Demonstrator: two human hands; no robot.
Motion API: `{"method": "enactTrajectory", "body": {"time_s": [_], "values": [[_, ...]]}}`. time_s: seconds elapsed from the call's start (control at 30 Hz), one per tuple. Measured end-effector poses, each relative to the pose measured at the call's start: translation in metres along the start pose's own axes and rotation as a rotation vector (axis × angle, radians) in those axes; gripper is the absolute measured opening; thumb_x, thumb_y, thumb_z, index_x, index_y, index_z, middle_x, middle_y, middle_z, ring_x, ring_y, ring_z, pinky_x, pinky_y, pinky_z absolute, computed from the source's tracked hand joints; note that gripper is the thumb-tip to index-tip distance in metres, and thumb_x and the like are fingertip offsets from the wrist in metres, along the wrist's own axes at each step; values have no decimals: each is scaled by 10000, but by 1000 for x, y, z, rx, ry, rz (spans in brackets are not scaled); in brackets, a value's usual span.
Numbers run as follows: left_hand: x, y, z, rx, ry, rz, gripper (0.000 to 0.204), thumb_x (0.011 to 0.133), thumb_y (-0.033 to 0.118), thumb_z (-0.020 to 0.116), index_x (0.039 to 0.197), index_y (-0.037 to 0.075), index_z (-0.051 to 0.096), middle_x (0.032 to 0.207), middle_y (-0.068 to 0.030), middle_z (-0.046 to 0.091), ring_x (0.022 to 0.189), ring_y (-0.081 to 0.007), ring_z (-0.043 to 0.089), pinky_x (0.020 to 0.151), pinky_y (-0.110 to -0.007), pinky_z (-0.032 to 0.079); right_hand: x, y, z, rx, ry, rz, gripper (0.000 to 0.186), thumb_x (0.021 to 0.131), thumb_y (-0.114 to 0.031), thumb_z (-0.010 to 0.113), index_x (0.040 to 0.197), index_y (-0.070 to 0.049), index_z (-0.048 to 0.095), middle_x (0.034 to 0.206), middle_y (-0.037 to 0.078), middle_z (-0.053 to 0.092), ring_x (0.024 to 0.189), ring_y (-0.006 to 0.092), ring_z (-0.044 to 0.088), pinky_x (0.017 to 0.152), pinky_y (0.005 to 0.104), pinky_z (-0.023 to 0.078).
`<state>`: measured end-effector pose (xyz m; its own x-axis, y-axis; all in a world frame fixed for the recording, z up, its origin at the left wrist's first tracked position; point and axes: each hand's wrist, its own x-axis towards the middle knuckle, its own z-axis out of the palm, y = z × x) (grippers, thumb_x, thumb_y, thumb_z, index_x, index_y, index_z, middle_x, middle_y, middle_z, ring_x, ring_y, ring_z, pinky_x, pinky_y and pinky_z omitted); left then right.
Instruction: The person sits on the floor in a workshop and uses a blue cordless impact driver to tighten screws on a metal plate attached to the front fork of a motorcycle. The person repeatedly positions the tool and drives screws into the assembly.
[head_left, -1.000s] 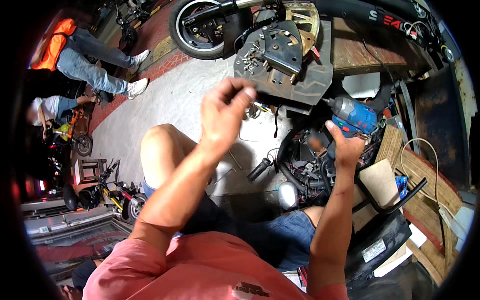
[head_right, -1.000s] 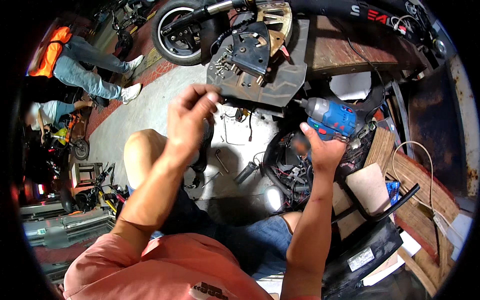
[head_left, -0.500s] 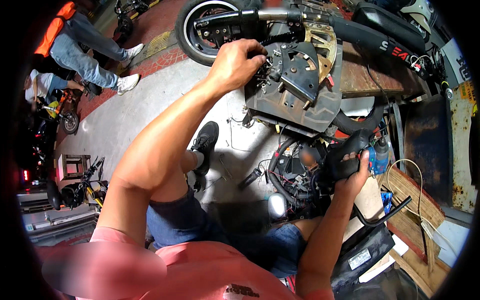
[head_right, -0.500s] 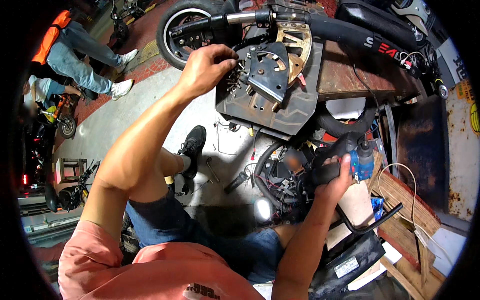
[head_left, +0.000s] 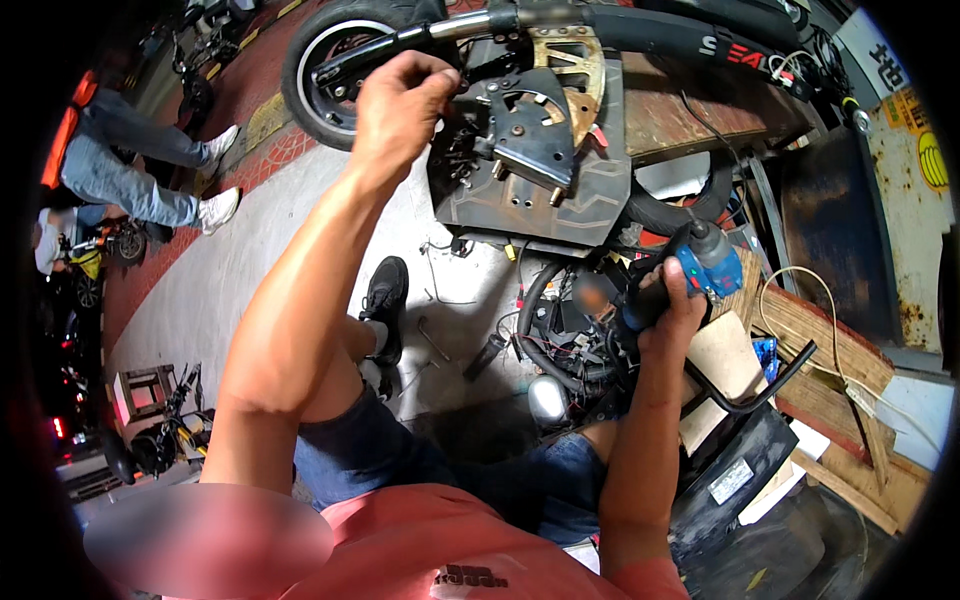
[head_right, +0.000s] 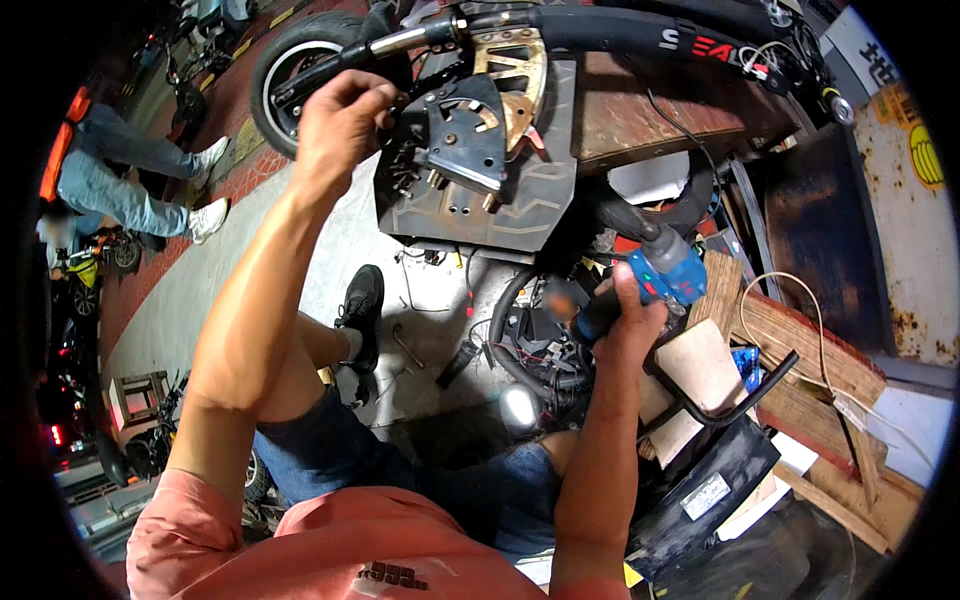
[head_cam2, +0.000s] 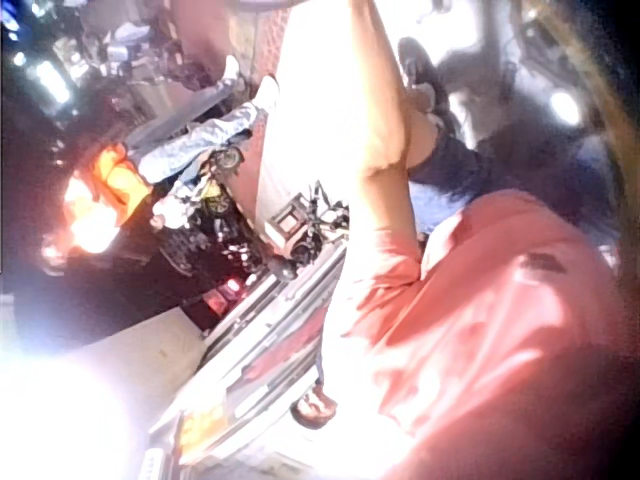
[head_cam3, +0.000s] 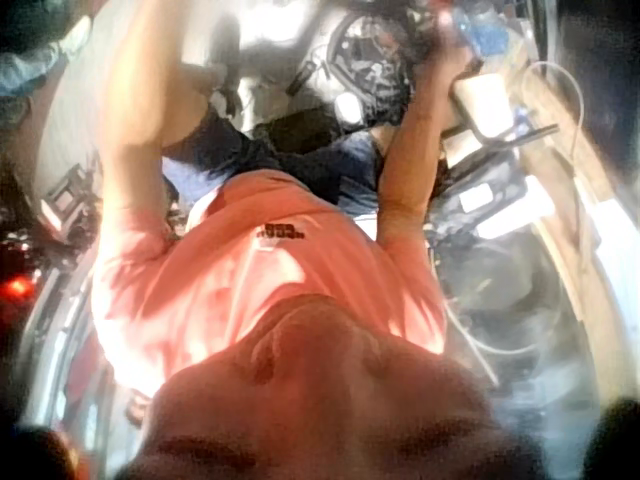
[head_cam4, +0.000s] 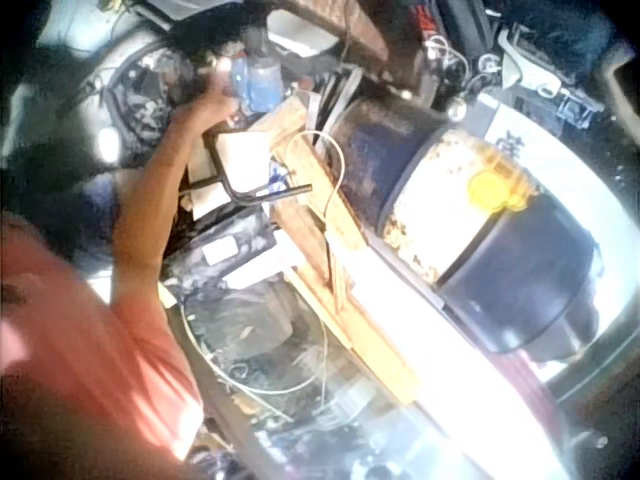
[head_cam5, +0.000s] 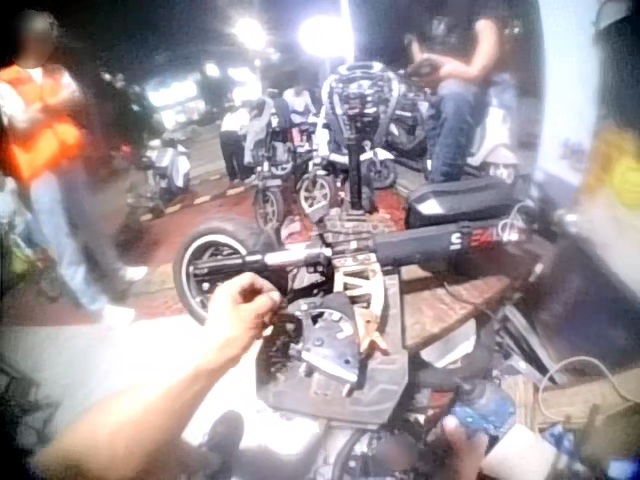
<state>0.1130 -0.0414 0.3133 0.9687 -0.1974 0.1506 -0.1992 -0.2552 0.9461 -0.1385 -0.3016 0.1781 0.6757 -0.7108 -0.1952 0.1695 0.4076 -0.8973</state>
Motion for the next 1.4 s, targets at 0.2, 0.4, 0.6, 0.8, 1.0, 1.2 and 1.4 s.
{"method": "enactTrajectory", "body": {"time_s": [0.2,0.4,0.6,0.8,1.0,1.2,1.4], "values": [[-82,50,11,-562,-379,-286,140,979,120,697,1062,9,674,923,-92,702,780,-146,683,651,-302,591,-17,-10,17,-58,-45,16,379,800,-61,880,1109,-49,662,898,36,683,689,133,662,628,296,548],[-137,41,49,-718,-591,-616,177,1037,142,654,1119,-11,690,907,-68,686,766,-162,687,694,-324,606,-28,-16,13,-266,-267,-133,502,781,-168,921,1202,-28,686,1096,44,720,976,166,665,915,338,529],[-139,33,65,-675,-596,-593,211,1053,166,637,1135,-22,687,876,-61,663,756,-172,658,686,-345,593,-36,-40,18,-369,-372,-306,352,786,-198,905,1058,-40,748,982,51,749,901,196,691,872,352,547],[-141,36,69,-631,-599,-567,222,1054,166,635,1131,-37,684,846,-61,651,751,-156,643,680,-348,596,-38,-49,14,-554,-388,-377,324,787,-191,899,1043,-45,763,959,73,771,877,212,716,851,360,559],[-144,40,73,-528,-584,-584,199,1044,150,651,1106,-34,695,836,-56,653,708,-152,639,630,-328,593,-42,-50,5,-582,-338,-389,343,761,-171,926,1036,-47,763,927,68,788,834,207,747,811,343,581],[-153,43,73,-290,-535,-421,201,1062,139,620,1118,-41,690,799,-34,618,657,-128,616,594,-299,574,-50,-50,5,-534,-274,-356,369,736,-193,955,1020,-55,763,937,67,795,849,204,757,804,354,593],[-159,45,82,-217,-421,-234,175,1067,93,608,1147,-44,681,828,-30,635,670,-87,586,577,-268,552,-43,-47,4,-741,-354,-384,439,755,-319,931,1059,-54,758,954,103,789,860,260,761,827,377,587]]}}
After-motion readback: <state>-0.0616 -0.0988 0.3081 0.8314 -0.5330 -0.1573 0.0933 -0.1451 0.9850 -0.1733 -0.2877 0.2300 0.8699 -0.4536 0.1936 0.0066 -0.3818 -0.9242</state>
